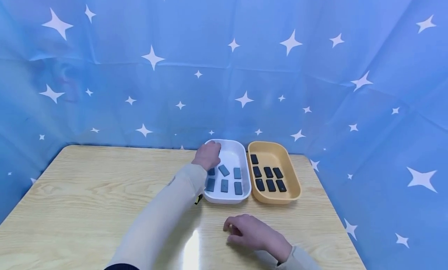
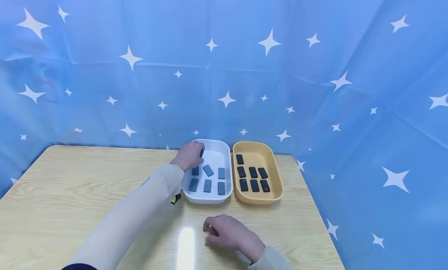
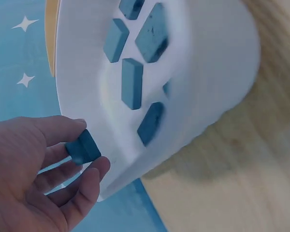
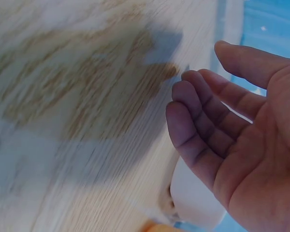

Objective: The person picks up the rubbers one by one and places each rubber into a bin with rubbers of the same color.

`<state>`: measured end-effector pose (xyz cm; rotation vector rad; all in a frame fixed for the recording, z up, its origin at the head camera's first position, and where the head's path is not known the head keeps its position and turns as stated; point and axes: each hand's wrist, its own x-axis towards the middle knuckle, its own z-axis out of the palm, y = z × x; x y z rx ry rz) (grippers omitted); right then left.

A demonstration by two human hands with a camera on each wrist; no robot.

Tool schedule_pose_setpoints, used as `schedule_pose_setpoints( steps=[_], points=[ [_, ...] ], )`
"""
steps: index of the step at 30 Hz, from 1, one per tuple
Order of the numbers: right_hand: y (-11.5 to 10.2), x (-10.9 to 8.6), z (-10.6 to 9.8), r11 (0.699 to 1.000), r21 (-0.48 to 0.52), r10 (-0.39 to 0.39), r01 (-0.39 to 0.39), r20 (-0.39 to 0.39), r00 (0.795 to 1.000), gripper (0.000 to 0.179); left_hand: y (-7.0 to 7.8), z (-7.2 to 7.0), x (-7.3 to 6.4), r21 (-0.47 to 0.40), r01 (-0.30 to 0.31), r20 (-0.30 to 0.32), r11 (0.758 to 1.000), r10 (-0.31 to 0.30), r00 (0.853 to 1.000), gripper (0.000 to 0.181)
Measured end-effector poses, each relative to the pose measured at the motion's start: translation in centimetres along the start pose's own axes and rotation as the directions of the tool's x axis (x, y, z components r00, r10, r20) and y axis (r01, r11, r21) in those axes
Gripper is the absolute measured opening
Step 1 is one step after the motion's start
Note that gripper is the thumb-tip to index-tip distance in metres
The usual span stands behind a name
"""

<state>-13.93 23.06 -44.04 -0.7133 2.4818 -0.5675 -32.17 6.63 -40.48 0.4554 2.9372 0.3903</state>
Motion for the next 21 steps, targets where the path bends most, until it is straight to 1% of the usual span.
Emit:
schedule_pose_setpoints(
  steps=[2, 5, 11, 15, 17, 19, 21],
  points=[
    [0.1, -0.1, 0.0, 1.0, -0.009, 0.0, 0.0, -0.005, 1.0, 0.021, 0.3, -0.1, 0.4, 0.048, -0.015, -0.017, 0.999, 0.016, 1.0, 0.031],
    [0.2, -0.2, 0.0, 1.0, -0.019, 0.002, -0.002, -0.012, 1.0, 0.021, 0.6, -0.1, 1.1, 0.085, -0.028, -0.024, 0.996, 0.03, 0.999, 0.028],
    [0.5, -0.3, 0.2, 0.999, -0.044, 0.003, -0.003, -0.018, 1.0, 0.024, 0.9, 0.6, 1.9, 0.157, -0.068, 0.016, 0.985, 0.066, 0.998, 0.02],
    [0.7, -0.3, 0.2, 0.999, -0.041, 0.01, -0.01, -0.011, 1.0, 0.025, 0.9, 1.4, 2.4, 0.201, -0.073, 0.04, 0.977, 0.066, 0.997, 0.017],
    [0.7, -0.2, 0.3, 0.999, -0.031, 0.016, -0.016, -0.005, 1.0, 0.025, 0.9, 1.8, 2.7, 0.209, -0.069, 0.05, 0.976, 0.059, 0.997, 0.017],
    [0.8, -0.2, 0.2, 0.999, -0.029, 0.017, -0.017, -0.005, 1.0, 0.025, 0.9, 2.1, 2.9, 0.214, -0.066, 0.054, 0.975, 0.056, 0.997, 0.018],
    [0.8, -0.1, 0.2, 0.999, -0.032, 0.013, -0.013, -0.009, 1.0, 0.024, 0.9, 2.2, 3.1, 0.231, -0.056, 0.045, 0.971, 0.047, 0.998, 0.018]
  ],
)
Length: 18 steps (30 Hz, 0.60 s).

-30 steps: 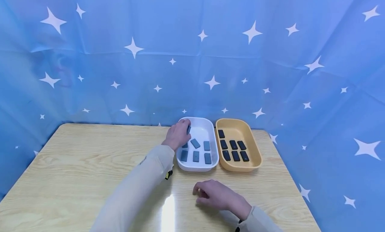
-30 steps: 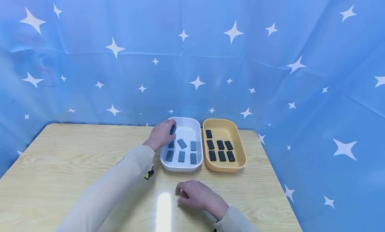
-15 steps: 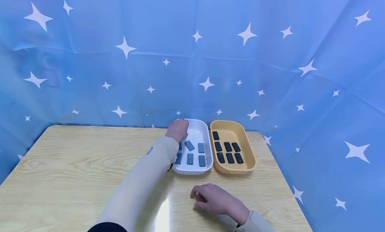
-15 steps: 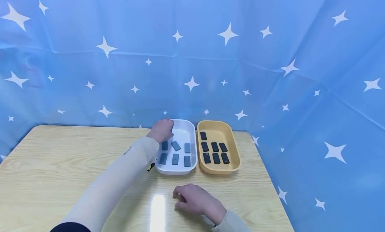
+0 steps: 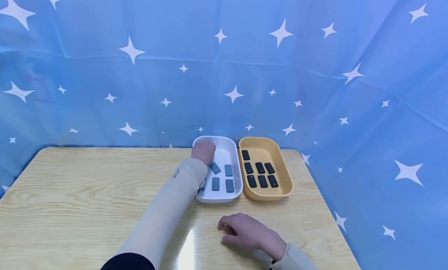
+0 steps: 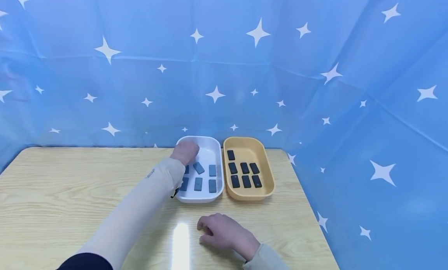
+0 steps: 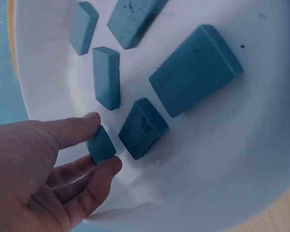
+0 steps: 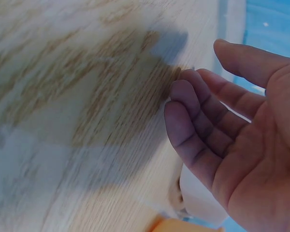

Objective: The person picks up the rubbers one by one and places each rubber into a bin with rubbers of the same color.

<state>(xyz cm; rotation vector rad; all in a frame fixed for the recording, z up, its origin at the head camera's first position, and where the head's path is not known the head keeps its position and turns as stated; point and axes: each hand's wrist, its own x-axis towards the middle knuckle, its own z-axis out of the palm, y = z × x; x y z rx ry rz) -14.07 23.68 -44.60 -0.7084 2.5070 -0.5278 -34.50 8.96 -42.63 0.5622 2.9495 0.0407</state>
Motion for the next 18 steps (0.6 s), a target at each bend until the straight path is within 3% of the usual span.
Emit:
schedule_pose_setpoints(
  steps=[6, 14, 18],
  points=[
    [-0.24, 0.09, 0.02, 1.0, -0.016, -0.016, 0.015, -0.018, 1.0, 0.023, 0.01, 0.02, 0.09, 0.016, 0.03, -0.01, 0.999, -0.03, 1.0, 0.02],
    [-0.26, 0.19, 0.01, 1.0, 0.017, 0.008, -0.008, 0.003, 1.0, 0.025, 0.07, 0.36, 0.35, 0.016, 0.048, 0.027, 0.999, -0.049, 0.998, 0.024],
    [0.01, 0.07, -0.13, 1.0, 0.015, 0.022, -0.022, 0.0, 1.0, 0.025, 0.35, -0.07, 0.26, 0.021, 0.026, 0.026, 0.999, -0.026, 0.999, 0.023]
  ],
)
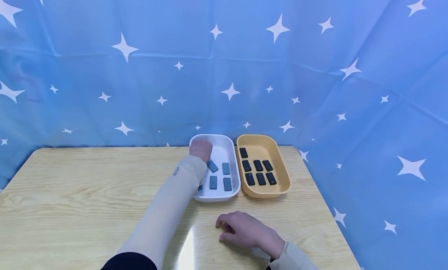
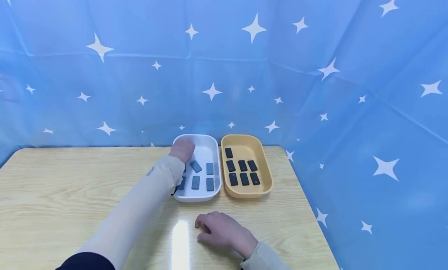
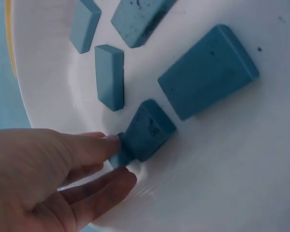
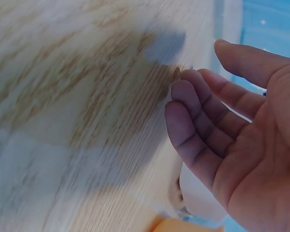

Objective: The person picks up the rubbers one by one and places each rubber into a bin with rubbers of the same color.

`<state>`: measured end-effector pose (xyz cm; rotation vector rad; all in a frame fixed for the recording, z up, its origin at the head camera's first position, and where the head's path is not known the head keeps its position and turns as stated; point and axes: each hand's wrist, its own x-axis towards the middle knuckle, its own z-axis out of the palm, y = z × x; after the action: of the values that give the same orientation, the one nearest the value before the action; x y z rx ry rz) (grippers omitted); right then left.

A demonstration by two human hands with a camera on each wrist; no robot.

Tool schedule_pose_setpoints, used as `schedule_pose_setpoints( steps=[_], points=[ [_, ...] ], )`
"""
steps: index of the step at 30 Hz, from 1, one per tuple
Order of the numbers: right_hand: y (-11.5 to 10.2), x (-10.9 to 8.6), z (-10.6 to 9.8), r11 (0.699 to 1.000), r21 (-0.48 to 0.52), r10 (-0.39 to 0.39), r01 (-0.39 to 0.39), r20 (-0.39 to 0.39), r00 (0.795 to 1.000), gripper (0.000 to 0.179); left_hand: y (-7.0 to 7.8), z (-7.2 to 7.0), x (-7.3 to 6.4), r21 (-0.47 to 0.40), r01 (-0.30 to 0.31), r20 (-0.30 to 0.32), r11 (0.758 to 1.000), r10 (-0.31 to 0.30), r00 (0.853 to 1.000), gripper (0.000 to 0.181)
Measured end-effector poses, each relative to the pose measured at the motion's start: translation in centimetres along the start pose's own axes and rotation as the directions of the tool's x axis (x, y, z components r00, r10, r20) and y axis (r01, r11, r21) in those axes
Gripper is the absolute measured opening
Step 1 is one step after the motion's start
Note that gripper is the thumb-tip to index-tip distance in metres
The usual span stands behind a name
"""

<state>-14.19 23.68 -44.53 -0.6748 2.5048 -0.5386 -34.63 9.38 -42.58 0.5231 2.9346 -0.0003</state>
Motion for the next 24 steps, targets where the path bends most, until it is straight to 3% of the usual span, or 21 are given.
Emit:
schedule_pose_setpoints(
  steps=[7, 14, 19, 24],
  points=[
    [0.6, -0.1, -0.4, 1.0, 0.0, -0.007, 0.007, -0.011, 1.0, 0.025, -0.3, -2.5, -1.0, -0.031, -0.087, -0.055, 0.996, 0.086, 0.995, 0.02],
    [2.0, -0.1, -1.3, 0.999, 0.036, 0.012, -0.011, -0.008, 1.0, 0.025, -1.6, -4.8, -1.7, -0.094, -0.096, -0.015, 0.991, 0.095, 0.995, 0.025],
    [3.5, 0.0, -1.8, 0.998, 0.069, 0.003, 0.0, -0.047, 0.999, 0.023, -2.9, -5.2, -3.0, -0.179, -0.091, 0.001, 0.98, 0.093, 0.996, 0.029],
    [4.8, -0.1, -2.0, 0.997, 0.082, 0.013, -0.001, -0.145, 0.989, 0.014, -4.9, -4.6, -4.3, -0.177, -0.125, -0.057, 0.976, 0.116, 0.992, 0.028]
  ],
)
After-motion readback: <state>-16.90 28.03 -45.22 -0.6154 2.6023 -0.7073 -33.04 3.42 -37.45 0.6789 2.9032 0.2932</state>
